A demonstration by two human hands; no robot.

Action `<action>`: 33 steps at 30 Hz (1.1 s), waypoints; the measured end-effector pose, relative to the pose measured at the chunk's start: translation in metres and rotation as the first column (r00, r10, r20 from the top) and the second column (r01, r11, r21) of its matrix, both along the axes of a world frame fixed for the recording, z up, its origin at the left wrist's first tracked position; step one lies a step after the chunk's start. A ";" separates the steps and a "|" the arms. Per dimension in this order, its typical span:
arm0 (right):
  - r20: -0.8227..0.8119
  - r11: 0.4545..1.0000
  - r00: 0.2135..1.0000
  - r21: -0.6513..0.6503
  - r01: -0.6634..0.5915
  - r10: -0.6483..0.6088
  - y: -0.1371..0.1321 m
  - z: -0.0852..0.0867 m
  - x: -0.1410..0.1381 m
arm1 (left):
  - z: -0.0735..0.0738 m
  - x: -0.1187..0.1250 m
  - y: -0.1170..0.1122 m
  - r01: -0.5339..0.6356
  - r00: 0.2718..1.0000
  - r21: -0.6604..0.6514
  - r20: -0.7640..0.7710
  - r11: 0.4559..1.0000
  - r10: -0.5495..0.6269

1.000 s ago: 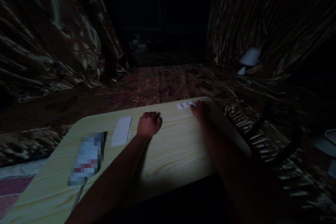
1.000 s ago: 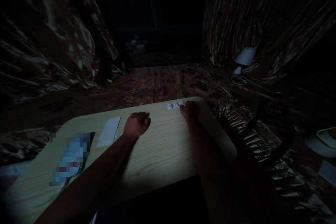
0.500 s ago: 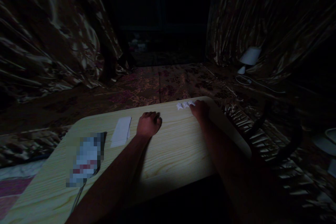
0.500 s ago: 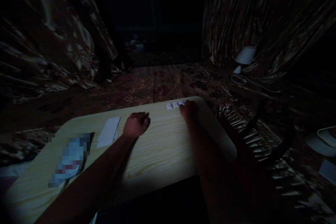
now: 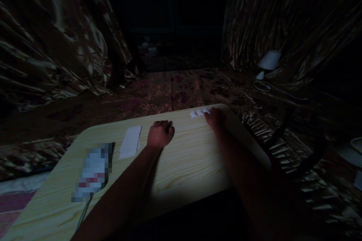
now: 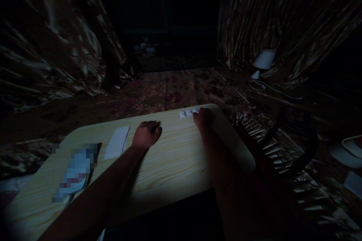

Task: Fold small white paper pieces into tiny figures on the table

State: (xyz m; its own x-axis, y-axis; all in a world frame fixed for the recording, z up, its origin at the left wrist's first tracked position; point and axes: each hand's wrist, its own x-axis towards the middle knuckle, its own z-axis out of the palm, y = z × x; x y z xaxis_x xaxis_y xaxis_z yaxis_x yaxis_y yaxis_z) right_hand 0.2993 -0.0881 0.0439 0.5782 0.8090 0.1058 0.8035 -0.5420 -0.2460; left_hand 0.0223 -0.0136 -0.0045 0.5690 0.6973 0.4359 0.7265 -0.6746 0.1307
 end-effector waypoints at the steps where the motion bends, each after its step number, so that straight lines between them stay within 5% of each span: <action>1: 0.001 1.000 1.000 0.012 0.016 -0.016 0.001 -0.001 0.000 | 0.000 0.000 0.000 -0.001 1.000 0.001 0.000 1.000 0.001; 18: -0.016 0.982 0.996 0.166 0.086 -0.084 0.001 -0.023 -0.001 | 0.002 0.000 -0.002 -0.016 1.000 -0.022 0.008 1.000 0.016; 33: -0.045 0.995 0.998 0.084 0.058 -0.054 0.001 0.007 -0.010 | 0.007 0.001 -0.007 -0.018 1.000 -0.022 -0.006 1.000 0.018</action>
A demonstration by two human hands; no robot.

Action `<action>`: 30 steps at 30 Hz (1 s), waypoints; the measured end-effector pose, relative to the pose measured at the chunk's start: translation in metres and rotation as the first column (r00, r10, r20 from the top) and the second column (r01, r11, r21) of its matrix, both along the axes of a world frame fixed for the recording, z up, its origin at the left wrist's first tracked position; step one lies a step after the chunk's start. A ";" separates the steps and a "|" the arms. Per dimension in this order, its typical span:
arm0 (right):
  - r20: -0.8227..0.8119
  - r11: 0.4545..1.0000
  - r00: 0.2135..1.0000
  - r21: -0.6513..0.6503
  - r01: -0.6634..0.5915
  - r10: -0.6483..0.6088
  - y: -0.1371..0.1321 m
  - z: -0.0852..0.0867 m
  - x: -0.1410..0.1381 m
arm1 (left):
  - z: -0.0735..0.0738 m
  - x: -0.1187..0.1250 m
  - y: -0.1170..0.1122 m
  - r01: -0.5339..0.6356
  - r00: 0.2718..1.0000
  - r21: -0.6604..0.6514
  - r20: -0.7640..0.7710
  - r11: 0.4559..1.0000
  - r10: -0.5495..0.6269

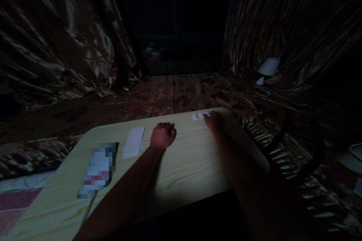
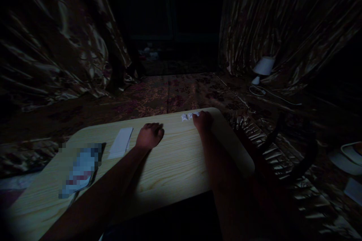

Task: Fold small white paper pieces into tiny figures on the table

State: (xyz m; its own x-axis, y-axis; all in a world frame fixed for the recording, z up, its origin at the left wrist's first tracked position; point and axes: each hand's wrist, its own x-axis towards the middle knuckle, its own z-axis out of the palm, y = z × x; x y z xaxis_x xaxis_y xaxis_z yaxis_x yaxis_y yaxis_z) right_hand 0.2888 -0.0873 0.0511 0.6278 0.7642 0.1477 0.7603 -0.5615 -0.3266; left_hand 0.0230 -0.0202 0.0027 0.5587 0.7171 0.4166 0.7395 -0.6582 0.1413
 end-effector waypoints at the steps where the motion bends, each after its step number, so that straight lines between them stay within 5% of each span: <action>1: -0.003 1.000 1.000 0.002 -0.002 0.002 0.002 0.000 0.001 | 0.000 0.000 0.000 -0.002 1.000 0.001 0.000 1.000 0.002; 13: 0.041 1.000 0.999 0.024 -0.002 0.001 0.021 -0.025 0.016 | -0.004 0.000 0.002 0.003 1.000 -0.003 0.008 1.000 -0.003; 30: 0.067 1.000 0.998 0.029 -0.007 0.005 0.022 -0.027 0.015 | -0.006 0.000 0.005 0.019 1.000 0.017 -0.001 1.000 -0.019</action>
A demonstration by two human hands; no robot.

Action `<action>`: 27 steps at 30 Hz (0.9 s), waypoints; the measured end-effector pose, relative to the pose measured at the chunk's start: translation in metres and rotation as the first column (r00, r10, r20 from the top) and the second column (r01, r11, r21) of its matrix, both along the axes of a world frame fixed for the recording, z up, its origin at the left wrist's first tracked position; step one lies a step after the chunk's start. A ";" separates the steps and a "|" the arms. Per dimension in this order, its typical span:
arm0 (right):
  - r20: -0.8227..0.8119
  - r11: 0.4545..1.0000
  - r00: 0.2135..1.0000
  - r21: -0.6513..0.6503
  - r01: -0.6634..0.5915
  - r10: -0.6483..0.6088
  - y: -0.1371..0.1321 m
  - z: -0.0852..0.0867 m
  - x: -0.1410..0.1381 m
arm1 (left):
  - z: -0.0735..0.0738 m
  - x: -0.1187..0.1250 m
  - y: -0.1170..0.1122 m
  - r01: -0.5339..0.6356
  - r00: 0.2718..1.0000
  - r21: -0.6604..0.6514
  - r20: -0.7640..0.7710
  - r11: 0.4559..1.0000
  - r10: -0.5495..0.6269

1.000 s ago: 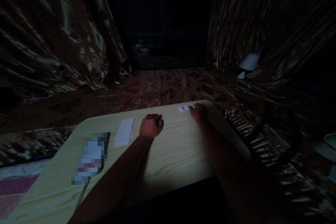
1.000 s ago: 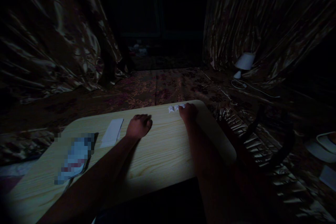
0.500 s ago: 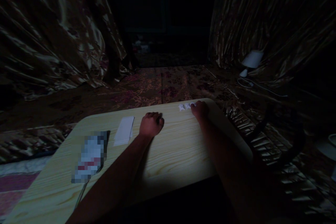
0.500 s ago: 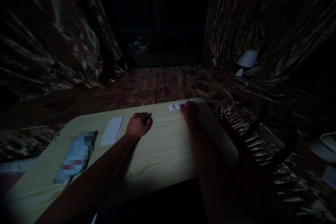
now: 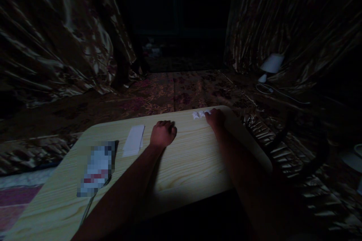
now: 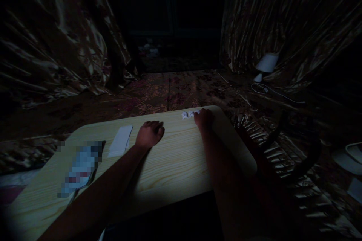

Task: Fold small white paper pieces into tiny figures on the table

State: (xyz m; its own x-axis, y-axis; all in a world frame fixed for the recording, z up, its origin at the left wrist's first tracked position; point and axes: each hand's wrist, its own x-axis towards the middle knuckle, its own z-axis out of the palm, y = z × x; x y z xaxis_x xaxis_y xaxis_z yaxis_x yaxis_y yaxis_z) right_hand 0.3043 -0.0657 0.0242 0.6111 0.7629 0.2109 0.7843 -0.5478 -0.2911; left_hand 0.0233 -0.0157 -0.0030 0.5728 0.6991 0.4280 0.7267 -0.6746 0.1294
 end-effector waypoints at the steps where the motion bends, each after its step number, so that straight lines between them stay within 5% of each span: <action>1: 0.001 1.000 1.000 0.005 0.000 0.000 0.000 -0.001 0.000 | 0.000 0.000 0.000 0.001 1.000 -0.002 -0.003 1.000 -0.001; 27: -0.020 1.000 1.000 0.014 0.018 -0.017 -0.005 0.003 -0.004 | 0.006 0.000 -0.004 -0.013 1.000 -0.001 -0.022 1.000 0.013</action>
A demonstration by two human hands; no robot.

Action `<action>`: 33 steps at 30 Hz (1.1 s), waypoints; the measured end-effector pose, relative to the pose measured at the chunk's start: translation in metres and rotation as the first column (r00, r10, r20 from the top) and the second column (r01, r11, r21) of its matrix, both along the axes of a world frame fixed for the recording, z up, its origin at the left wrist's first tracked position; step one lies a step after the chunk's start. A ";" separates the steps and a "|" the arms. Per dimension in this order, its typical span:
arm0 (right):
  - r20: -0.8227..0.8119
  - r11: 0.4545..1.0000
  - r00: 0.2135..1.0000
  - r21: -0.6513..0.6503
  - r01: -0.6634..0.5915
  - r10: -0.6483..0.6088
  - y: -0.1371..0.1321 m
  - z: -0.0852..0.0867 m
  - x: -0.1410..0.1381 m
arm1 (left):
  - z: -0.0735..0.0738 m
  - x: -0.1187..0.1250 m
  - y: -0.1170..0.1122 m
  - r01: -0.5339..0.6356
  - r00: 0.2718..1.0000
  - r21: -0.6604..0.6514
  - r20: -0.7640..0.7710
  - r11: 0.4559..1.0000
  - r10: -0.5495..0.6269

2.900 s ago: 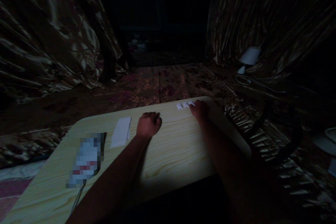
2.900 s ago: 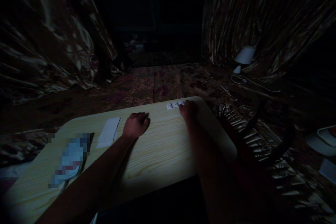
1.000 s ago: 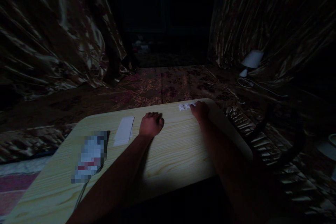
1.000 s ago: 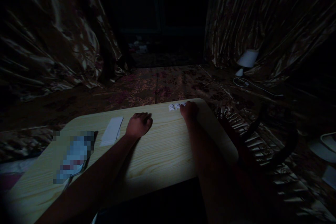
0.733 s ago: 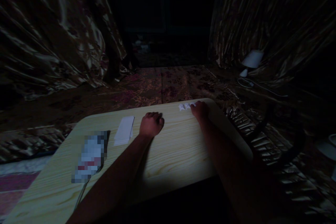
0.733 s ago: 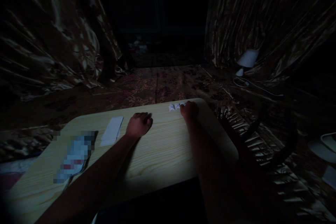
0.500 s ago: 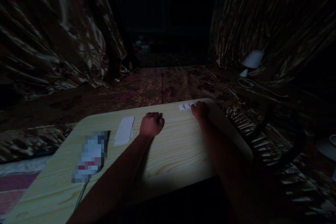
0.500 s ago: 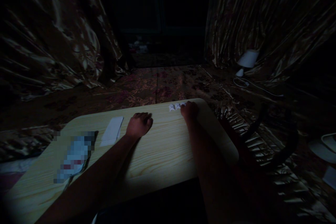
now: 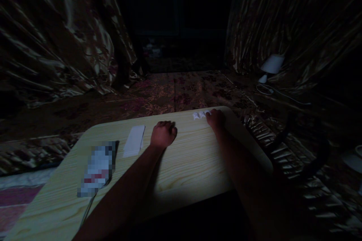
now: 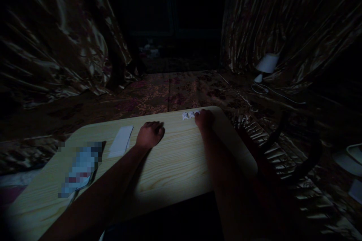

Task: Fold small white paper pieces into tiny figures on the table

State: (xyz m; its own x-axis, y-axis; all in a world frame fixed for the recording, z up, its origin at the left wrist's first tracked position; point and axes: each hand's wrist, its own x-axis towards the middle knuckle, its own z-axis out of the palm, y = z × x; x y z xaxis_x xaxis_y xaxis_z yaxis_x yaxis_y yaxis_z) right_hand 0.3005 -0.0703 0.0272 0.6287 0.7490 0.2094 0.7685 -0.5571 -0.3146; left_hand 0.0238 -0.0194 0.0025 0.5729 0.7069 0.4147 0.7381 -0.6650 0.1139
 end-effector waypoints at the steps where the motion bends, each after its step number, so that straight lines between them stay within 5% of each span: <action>1: 0.005 1.000 1.000 0.000 0.005 -0.005 0.000 0.000 0.000 | 0.000 0.000 0.000 0.001 1.000 -0.001 0.003 1.000 -0.001; 10: -0.042 1.000 0.999 -0.020 0.003 -0.004 -0.004 0.009 -0.004 | 0.000 0.000 0.000 -0.015 1.000 -0.035 0.013 0.999 0.016; 21: -0.141 0.998 0.990 0.066 0.005 0.004 -0.026 0.008 -0.018 | 0.016 0.004 -0.012 -0.066 0.997 -0.107 0.022 0.992 0.069; 25: -0.184 0.996 0.983 0.090 0.018 -0.002 -0.030 -0.003 -0.035 | 0.021 0.003 -0.018 -0.064 0.997 -0.114 0.024 0.991 0.067; 33: -0.281 0.964 0.928 0.172 -0.202 0.244 -0.031 -0.012 -0.098 | 0.024 -0.025 -0.052 -0.108 0.994 -0.083 0.003 0.991 0.108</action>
